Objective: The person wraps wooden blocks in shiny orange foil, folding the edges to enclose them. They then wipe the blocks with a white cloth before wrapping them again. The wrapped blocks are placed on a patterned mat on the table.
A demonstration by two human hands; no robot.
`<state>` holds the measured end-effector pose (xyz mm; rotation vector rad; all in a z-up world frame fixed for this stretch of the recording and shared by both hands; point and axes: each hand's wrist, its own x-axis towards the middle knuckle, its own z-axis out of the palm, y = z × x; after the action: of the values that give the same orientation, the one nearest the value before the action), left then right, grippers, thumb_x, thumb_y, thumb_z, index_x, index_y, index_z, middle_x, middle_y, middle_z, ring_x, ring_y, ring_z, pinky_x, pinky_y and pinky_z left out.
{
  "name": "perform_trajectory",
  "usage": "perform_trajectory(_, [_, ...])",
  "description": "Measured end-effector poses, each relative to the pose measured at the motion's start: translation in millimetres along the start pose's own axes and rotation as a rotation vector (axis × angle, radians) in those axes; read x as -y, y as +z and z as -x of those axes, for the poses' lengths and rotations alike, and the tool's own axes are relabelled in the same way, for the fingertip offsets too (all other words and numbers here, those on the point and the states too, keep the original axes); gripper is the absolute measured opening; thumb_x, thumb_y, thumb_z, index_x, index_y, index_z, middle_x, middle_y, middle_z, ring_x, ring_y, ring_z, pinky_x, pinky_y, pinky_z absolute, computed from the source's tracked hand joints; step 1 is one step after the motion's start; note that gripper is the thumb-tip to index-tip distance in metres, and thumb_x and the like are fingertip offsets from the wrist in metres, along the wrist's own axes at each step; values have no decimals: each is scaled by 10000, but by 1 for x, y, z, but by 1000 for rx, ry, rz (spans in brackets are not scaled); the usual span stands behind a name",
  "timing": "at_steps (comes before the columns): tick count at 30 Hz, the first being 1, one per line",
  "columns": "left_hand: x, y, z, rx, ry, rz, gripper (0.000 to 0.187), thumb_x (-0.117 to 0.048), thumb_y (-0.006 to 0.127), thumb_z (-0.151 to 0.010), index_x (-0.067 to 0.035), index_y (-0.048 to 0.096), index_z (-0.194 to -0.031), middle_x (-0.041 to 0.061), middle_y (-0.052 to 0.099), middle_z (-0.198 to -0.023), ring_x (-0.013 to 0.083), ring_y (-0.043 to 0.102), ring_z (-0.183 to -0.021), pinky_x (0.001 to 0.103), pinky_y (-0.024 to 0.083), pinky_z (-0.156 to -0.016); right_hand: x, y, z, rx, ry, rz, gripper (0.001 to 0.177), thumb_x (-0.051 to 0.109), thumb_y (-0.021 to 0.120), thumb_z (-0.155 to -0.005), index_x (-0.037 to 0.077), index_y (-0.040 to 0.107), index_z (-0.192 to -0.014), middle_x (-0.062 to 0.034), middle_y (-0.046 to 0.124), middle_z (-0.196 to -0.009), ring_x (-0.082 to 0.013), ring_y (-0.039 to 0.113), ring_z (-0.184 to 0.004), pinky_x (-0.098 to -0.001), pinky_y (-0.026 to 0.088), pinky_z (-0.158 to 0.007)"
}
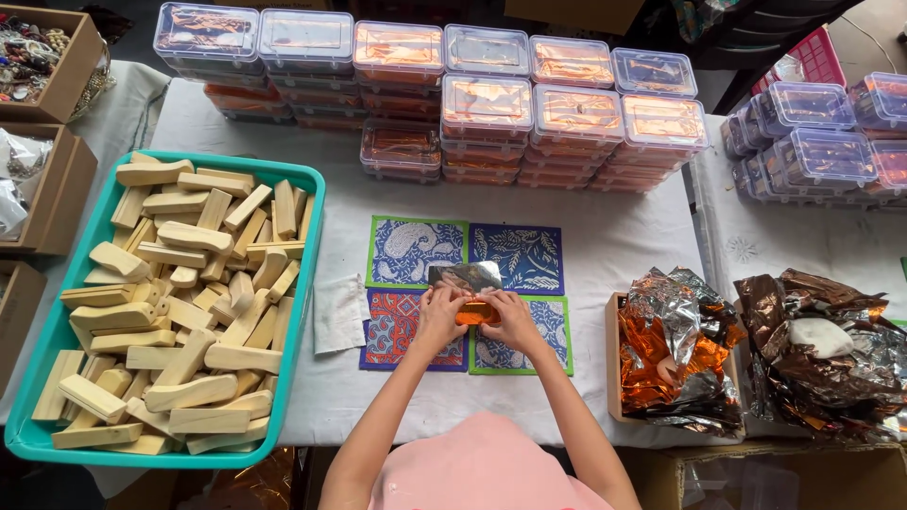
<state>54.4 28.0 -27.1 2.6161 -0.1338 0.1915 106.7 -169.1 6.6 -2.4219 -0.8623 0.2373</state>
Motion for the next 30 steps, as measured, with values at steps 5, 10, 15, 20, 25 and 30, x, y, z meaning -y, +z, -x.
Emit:
perform_trajectory(5, [7, 7, -2, 46, -34, 11, 569, -282, 884, -625, -179, 740, -1165, 39, 635, -1148, 250, 513, -1251, 508, 331, -1119, 4, 2, -5, 96, 98, 49, 635, 241, 800, -704, 171, 622, -1309, -23, 607, -1304, -279, 528, -1205, -459, 393, -1049])
perform_trajectory(10, [9, 8, 1, 78, -78, 53, 592, -300, 881, -627, -186, 742, -1191, 38, 634, -1142, 246, 508, -1245, 507, 328, -1098, -4, 11, -6, 69, 74, 65, 687, 214, 841, -655, 143, 603, -1296, -45, 550, -1356, -286, 503, -1245, -473, 365, -1049])
perform_trajectory(15, [5, -8, 4, -3, -71, 124, 590, -416, 867, -705, -149, 718, -1210, 46, 666, -1163, 250, 531, -1261, 541, 314, -1101, -5, 10, -5, 19, 30, 49, 670, 187, 852, -651, 142, 619, -1277, -42, 535, -1362, -283, 477, -1316, -477, 318, -1158])
perform_trajectory(20, [30, 7, -22, -146, -177, 255, 490, -401, 746, -895, -157, 683, -1315, 39, 692, -1212, 239, 573, -1237, 488, 369, -1090, -2, 6, -8, 60, 63, 48, 684, 175, 849, -643, 139, 621, -1286, -50, 523, -1378, -288, 453, -1329, -474, 290, -1171])
perform_trajectory(25, [40, 10, -44, -201, -134, 95, 591, -343, 774, -830, -95, 670, -1356, 95, 686, -1163, 283, 567, -1160, 487, 366, -1021, -3, 7, -10, 100, 111, 68, 690, 188, 841, -656, 142, 613, -1306, -50, 518, -1388, -283, 446, -1333, -466, 295, -1174])
perform_trajectory(30, [31, -8, -56, 60, -220, 10, 352, -345, 808, -802, -154, 757, -1093, 35, 708, -1081, 259, 589, -1139, 452, 393, -1044, -5, 8, -7, 77, 91, 61, 718, 219, 837, -659, 155, 619, -1340, -60, 512, -1388, -304, 423, -1340, -473, 327, -1148])
